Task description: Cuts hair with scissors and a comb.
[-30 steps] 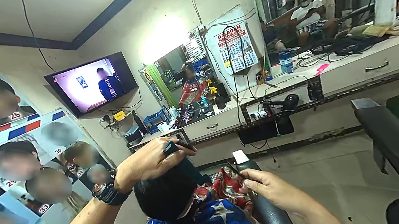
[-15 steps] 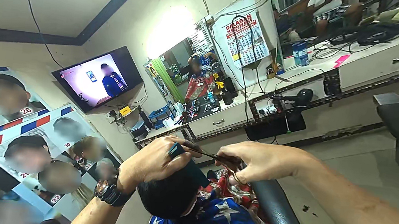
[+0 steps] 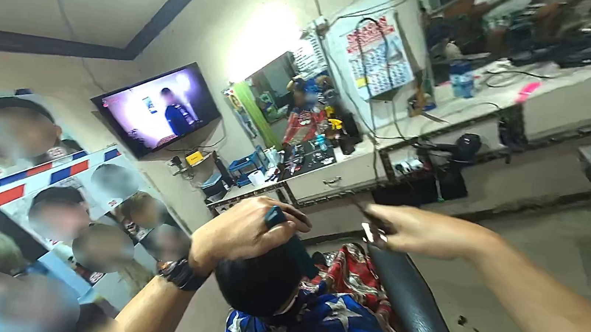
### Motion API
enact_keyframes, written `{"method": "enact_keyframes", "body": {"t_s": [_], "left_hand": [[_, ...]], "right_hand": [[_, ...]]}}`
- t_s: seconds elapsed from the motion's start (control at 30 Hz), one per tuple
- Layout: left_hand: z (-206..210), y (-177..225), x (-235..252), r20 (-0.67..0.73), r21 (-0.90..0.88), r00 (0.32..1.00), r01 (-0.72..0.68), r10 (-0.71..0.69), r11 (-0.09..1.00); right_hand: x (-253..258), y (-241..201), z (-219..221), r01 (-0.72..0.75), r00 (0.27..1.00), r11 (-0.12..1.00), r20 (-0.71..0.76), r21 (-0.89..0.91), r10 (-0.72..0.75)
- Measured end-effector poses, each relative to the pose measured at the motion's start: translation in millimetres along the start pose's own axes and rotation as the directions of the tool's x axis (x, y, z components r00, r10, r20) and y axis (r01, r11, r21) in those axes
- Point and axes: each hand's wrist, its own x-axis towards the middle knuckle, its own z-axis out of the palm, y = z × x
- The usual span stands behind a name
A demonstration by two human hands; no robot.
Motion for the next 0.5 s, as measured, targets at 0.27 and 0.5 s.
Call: {"method": "enact_keyframes", "body": {"t_s": [0.27,0.5], "left_hand": [[-3.3,0.7,-5.5,-0.019,-0.089,0.999,0.042,-0.044,0.995],[-2.1,-15.3,-12.6,-0.089,-0.165,0.996,-0.041,0.027,0.985]], "right_hand": [[-21.5,109.7,75.4,0.012,0.875,0.593,-0.295,0.805,0.383],[5.1,-20.9,130.1,0.300,0.851,0.696,-0.513,0.652,0.114]]}}
